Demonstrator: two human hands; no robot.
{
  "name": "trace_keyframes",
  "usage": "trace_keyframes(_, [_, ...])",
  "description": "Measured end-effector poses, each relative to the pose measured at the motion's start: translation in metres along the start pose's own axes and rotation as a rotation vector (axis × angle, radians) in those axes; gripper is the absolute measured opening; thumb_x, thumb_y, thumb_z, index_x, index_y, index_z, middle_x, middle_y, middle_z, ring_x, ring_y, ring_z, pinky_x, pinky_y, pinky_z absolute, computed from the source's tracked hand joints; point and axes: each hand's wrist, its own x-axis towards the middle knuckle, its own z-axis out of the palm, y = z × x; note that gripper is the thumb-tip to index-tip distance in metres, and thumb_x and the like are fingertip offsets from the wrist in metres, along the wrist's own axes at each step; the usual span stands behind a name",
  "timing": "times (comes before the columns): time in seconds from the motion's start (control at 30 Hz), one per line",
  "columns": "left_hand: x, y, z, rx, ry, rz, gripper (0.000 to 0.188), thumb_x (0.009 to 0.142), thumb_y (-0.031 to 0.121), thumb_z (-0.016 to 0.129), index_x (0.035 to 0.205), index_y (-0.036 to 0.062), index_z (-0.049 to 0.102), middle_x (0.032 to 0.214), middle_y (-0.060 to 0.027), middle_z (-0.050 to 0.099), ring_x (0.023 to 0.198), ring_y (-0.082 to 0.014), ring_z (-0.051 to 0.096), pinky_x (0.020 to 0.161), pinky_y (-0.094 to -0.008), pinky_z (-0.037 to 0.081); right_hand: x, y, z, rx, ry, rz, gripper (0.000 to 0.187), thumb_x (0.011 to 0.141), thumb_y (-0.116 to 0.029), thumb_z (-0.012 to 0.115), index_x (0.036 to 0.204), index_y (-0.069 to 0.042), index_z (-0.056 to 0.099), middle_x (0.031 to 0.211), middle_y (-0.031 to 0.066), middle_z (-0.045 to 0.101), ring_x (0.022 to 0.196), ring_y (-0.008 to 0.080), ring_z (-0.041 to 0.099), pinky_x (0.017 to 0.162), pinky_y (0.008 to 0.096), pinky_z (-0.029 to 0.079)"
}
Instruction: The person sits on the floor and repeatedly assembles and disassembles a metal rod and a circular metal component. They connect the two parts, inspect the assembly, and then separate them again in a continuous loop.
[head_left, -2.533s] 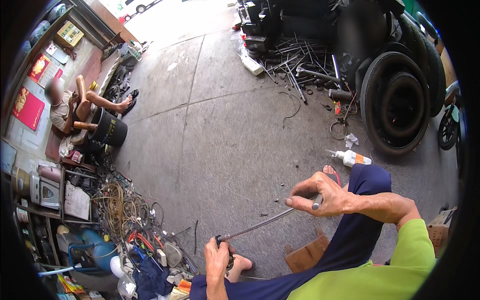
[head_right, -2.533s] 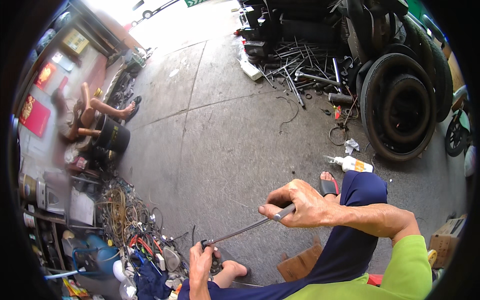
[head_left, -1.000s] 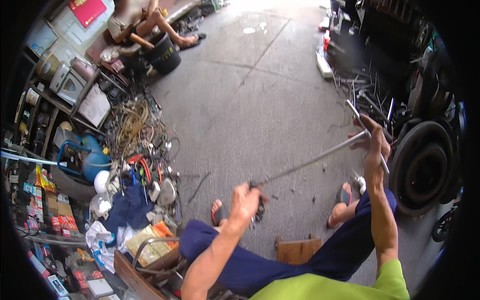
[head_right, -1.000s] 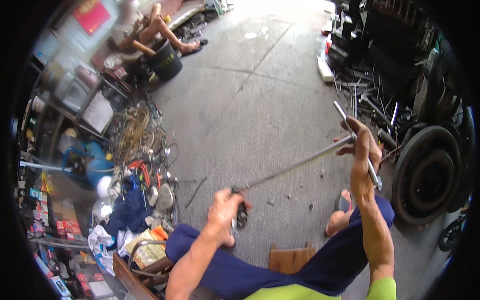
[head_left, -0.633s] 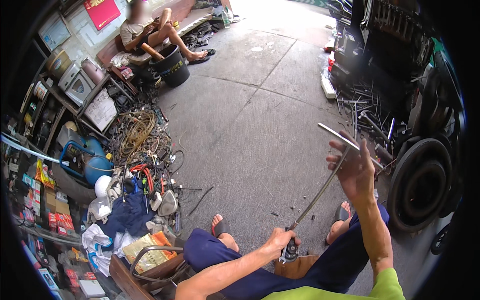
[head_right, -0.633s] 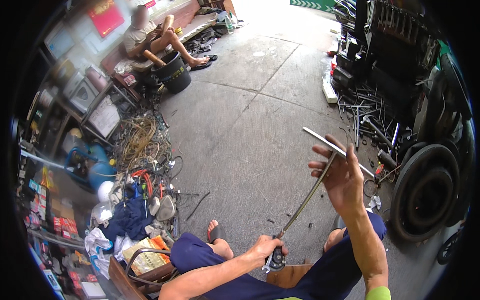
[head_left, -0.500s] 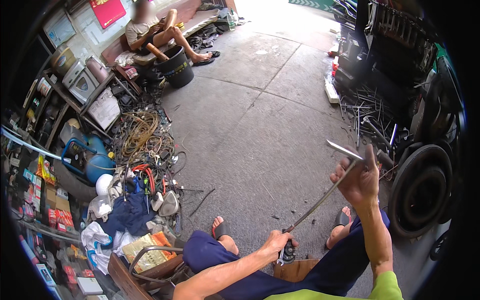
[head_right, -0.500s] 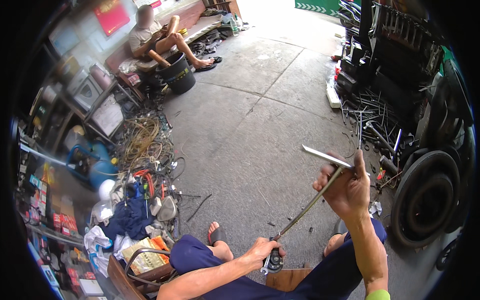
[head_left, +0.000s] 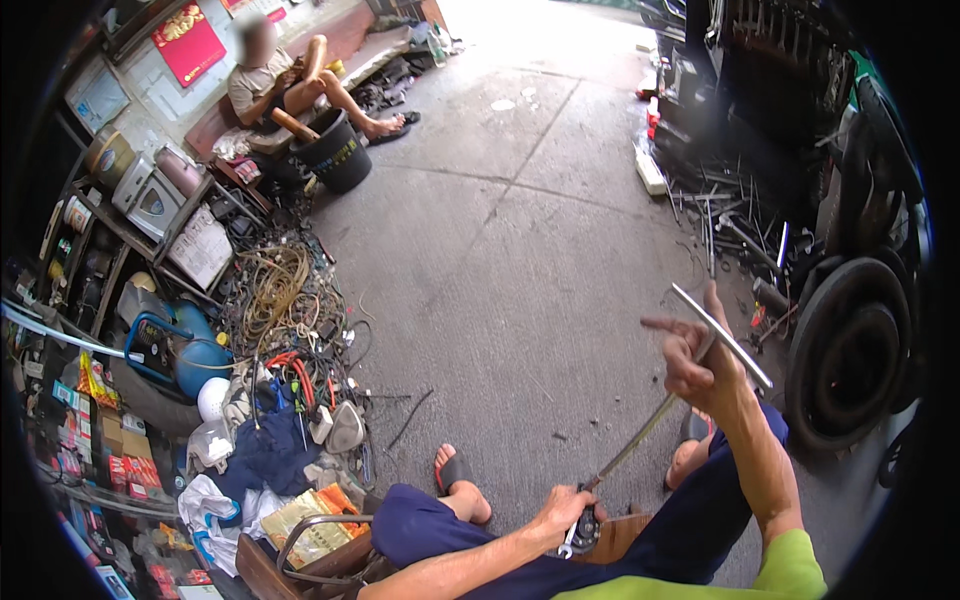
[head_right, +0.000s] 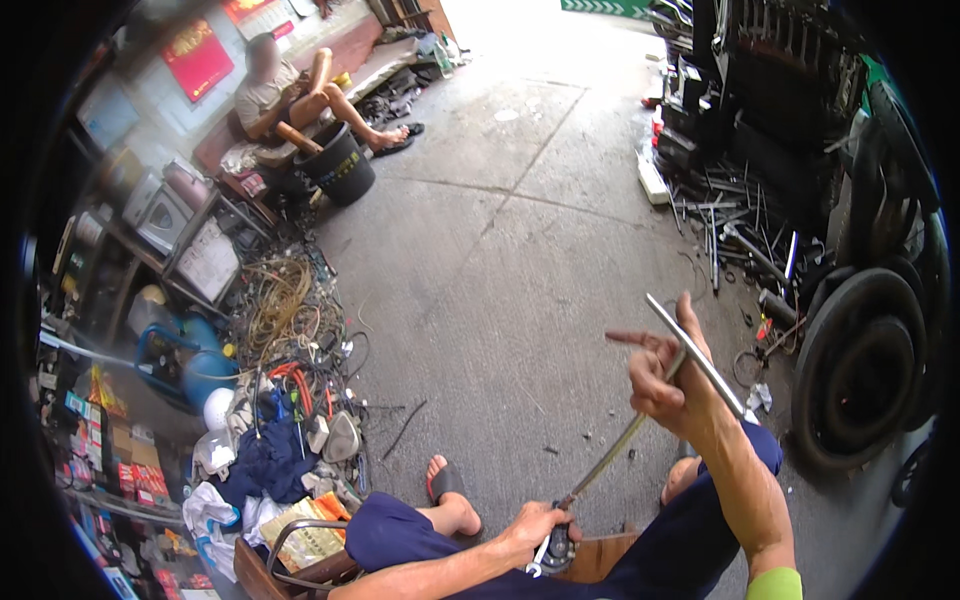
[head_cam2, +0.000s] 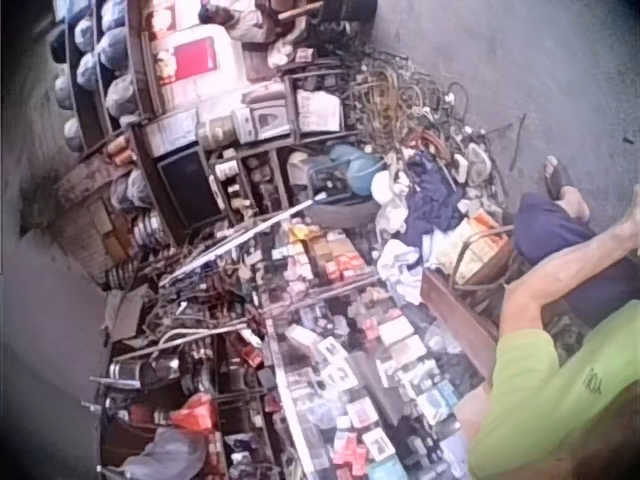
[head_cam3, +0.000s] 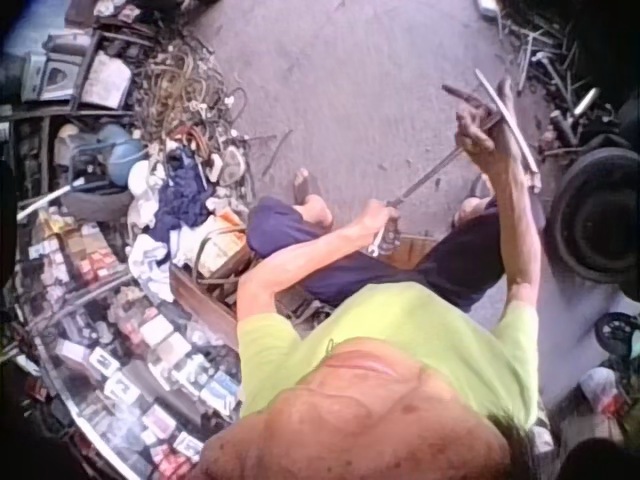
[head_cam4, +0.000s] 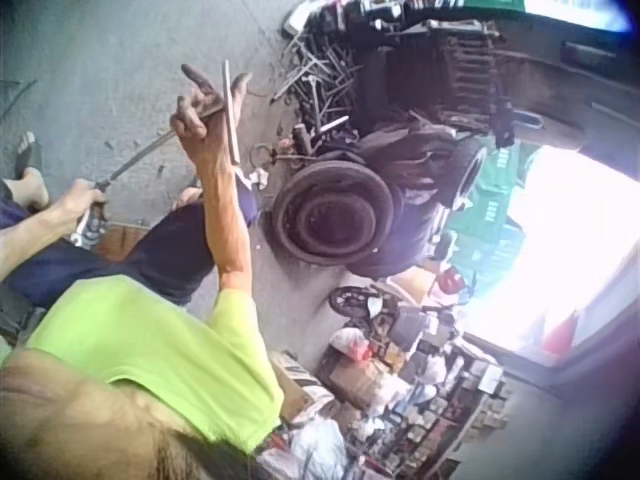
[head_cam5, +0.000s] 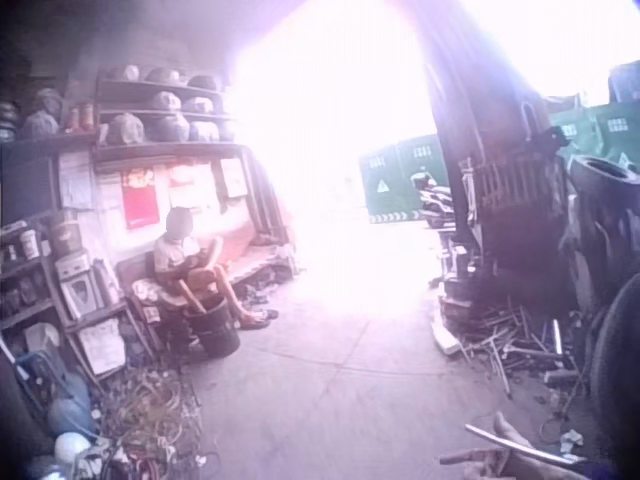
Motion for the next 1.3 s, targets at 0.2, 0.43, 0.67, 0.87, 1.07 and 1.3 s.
trace_keyframes(0.2, [0.002,0.011,0.0,-0.099,0.07,-0.011,0.021,0.088,0.01,0.057,0.084,-0.0082,0.065,0.078,-0.0148,0.069,0.063,-0.0193,0.065,0.058,-0.0303,0.052,0.006,0.005,0.0,-0.027,0.167,-0.177,0.064,0.094,-0.059,0.046,0.118,0.0,0.051,0.093,0.0125,0.06,0.043,0.0052,0.046,0.037,0.0203,0.033])
trace_keyframes(0.43, [0.0,0.024,0.009,-0.241,0.173,-0.023,0.021,0.088,0.009,0.055,0.089,-0.0101,0.063,0.083,-0.019,0.069,0.065,-0.0203,0.066,0.058,-0.0305,0.054,-0.003,-0.003,-0.002,-0.078,0.189,-0.346,0.044,0.096,-0.041,0.054,0.11,0.001,0.054,0.1,0.0158,0.061,0.049,0.0128,0.058,0.041,0.0282,0.05])
trace_keyframes(0.67, [0.006,0.025,0.006,-0.269,0.121,-0.005,0.019,0.089,0.006,0.055,0.1,-0.0097,0.055,0.087,-0.0241,0.068,0.079,-0.0306,0.069,0.07,-0.0405,0.059,-0.011,-0.001,-0.015,0.001,-0.119,-0.444,0.046,0.099,-0.025,0.051,0.135,0.003,0.043,0.112,0.0172,0.059,0.062,0.013,0.063,0.048,0.0236,0.052])
trace_keyframes(0.87, [0.01,0.037,0.008,-0.283,0.093,0.032,0.021,0.087,0.006,0.055,0.099,-0.0112,0.054,0.088,-0.0241,0.067,0.076,-0.027,0.068,0.067,-0.0361,0.058,-0.012,-0.003,-0.017,0.017,-0.209,-0.478,0.047,0.094,-0.007,0.054,0.139,0.0,0.04,0.127,0.0231,0.054,0.082,0.0189,0.066,0.058,0.0255,0.054])
trace_keyframes(1.07, [0.013,0.041,0.008,-0.326,0.069,0.053,0.022,0.087,0.006,0.054,0.099,-0.0128,0.055,0.088,-0.0244,0.067,0.077,-0.0281,0.068,0.07,-0.0368,0.058,-0.019,-0.009,-0.021,-0.328,-0.096,-0.731,0.048,0.093,-0.009,0.054,0.135,0.009,0.039,0.12,0.028,0.056,0.1,0.0301,0.066,0.08,0.0393,0.057])
trace_keyframes(1.3, [0.015,0.041,0.01,-0.355,0.067,-0.002,0.019,0.089,0.004,0.053,0.098,-0.0123,0.054,0.087,-0.0239,0.068,0.078,-0.0297,0.069,0.07,-0.0383,0.059,-0.021,-0.017,-0.009,0.088,-0.112,-0.406,0.048,0.097,-0.033,0.051,0.13,0.003,0.051,0.099,0.0113,0.066,0.096,0.0206,0.064,0.092,0.0373,0.047])
